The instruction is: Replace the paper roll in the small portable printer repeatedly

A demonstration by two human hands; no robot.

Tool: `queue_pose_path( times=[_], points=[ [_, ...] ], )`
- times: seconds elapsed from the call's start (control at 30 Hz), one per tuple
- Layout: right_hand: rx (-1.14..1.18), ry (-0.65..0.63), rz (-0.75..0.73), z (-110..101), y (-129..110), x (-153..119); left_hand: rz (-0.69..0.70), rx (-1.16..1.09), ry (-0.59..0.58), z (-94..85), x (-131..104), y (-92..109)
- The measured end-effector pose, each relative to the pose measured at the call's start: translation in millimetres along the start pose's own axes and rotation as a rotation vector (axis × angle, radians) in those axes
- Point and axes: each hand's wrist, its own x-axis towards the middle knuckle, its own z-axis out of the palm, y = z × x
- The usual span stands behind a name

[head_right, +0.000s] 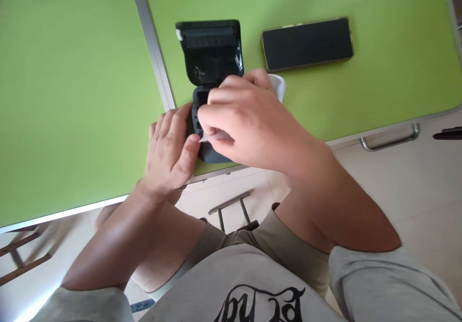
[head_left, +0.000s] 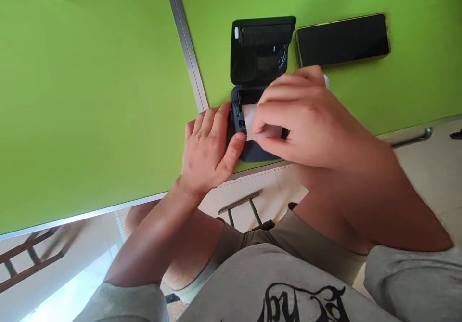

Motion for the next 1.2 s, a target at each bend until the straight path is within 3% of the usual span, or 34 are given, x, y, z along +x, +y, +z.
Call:
queue_pose_path(
  times=[0.23, 0.4, 0.53, 0.8, 1.07, 1.2],
  points=[
    [0.091, -0.137, -0.002, -0.9, -2.8, -5.5, -0.019, -0.006, -0.009, -0.3, 1.4, 0.2],
    [0.172, -0.124, 0.093, -9.7, -0.5, -5.1, -0.044, 0.021, -0.020, 2.2, 3.1, 1.5],
    [0.150, -0.186, 0.110, -11.3, -2.4, -5.0, -0.072, 0.004, -0.022, 1.9, 2.8, 3.6],
    [0.108, -0.124, 0.139, -10.8, -0.9, 0.6, -0.056, -0.023, -0.002, 0.4, 1.4, 4.7],
    [0.099, -0.095, 0.067, -22.3, -12.4, 4.9, -0.052, -0.060, 0.012, 0.4, 1.2, 3.5],
    [0.142, -0.172, 0.069, -21.8, -17.4, 0.5, -0.048, -0.048, 0.013, 1.0, 1.5, 3.1]
  ],
)
